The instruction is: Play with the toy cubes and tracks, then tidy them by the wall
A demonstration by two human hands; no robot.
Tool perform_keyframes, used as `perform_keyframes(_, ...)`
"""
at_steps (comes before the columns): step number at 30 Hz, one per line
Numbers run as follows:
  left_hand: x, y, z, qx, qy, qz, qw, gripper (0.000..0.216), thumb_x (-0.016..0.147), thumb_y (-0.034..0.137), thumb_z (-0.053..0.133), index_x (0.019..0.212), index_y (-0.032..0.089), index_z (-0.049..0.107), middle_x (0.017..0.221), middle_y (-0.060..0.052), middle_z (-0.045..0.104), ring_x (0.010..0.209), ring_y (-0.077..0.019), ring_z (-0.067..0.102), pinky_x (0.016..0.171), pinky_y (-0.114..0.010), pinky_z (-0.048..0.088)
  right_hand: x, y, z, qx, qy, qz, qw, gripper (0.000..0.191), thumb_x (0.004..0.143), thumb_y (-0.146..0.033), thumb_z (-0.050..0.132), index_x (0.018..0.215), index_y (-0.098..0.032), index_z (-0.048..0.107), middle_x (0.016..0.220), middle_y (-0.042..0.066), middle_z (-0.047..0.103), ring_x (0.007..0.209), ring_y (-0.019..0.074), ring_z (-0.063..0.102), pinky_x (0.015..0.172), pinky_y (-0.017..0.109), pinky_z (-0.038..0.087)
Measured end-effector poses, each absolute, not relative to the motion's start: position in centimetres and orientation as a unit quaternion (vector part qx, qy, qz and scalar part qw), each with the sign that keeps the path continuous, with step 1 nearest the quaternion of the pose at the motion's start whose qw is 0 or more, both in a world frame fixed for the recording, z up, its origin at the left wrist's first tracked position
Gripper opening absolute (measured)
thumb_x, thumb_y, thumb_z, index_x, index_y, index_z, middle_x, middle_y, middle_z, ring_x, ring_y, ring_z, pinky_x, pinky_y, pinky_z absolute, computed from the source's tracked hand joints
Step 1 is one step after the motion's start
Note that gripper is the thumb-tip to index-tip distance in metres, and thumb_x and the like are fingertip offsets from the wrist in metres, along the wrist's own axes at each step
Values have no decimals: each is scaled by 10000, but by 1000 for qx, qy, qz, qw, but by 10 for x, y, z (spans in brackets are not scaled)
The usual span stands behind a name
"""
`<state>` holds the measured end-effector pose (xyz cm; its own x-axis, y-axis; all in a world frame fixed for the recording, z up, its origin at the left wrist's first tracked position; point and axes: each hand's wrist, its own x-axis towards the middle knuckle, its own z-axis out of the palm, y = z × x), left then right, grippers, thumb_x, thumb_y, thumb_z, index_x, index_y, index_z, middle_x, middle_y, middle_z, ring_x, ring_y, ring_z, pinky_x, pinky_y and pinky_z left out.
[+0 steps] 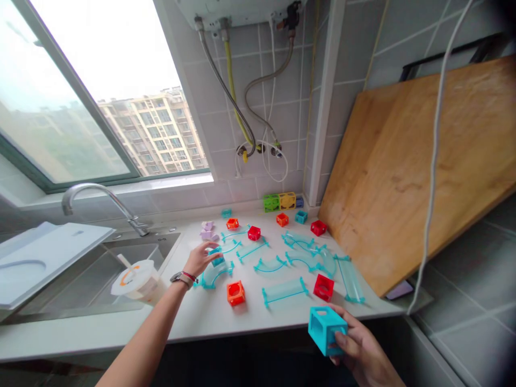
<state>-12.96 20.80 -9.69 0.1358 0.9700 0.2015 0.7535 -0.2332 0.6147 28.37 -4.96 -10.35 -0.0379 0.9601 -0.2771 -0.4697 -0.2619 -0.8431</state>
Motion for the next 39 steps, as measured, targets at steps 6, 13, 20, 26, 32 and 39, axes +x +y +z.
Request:
perform_keyframes(6,-137,206,-101,776,555,260,149,538,760,682,719,980,192,748,1063,-117,722,910,-268,677,856,-404,551,279,-49,-92,-446,-241,655,560,652,676,-523,888,1244,-267,696,909,70,712,660,179,573,553,272,468)
perform_keyframes(13,-127,193,-88,785,544,279,97,513,825,635,686,1082,192,715,1134,-132,711,1047,-308,684,993,-448,512,272,-53,-103,-431,-288,648,558,595,755,-512,839,1264,-251,674,944,76,717,713,186,595,580,277,477)
perform_keyframes(20,-115,126,-85,688,574,439,67,384,949,516,594,1127,185,670,1059,-92,745,909,-227,717,831,-334,576,300,-39,-79,-478,-424,546,541,563,852,-457,767,1341,-252,575,1216,109,696,989,251,677,777,349,581)
perform_keyframes(26,-109,76,-129,657,596,436,152,411,915,582,596,998,193,697,712,-23,727,636,-189,706,618,-250,554,367,50,-43,-645,-598,205,430,460,897,-351,684,1321,-215,569,1265,111,673,1056,247,671,887,366,578)
perform_keyframes(32,-108,71,-148,649,592,447,170,460,853,645,608,831,204,734,778,-40,796,647,-192,757,637,-221,590,389,157,-34,-730,-677,40,84,453,858,-243,748,1290,-224,613,1251,100,709,1182,263,645,1000,360,495)
perform_keyframes(39,-110,71,-156,685,556,434,184,394,899,569,599,860,204,743,752,-14,778,618,-156,723,624,-182,570,379,205,-53,-729,-680,38,-67,267,980,-369,652,1149,-162,668,1147,79,697,1012,224,683,902,434,563)
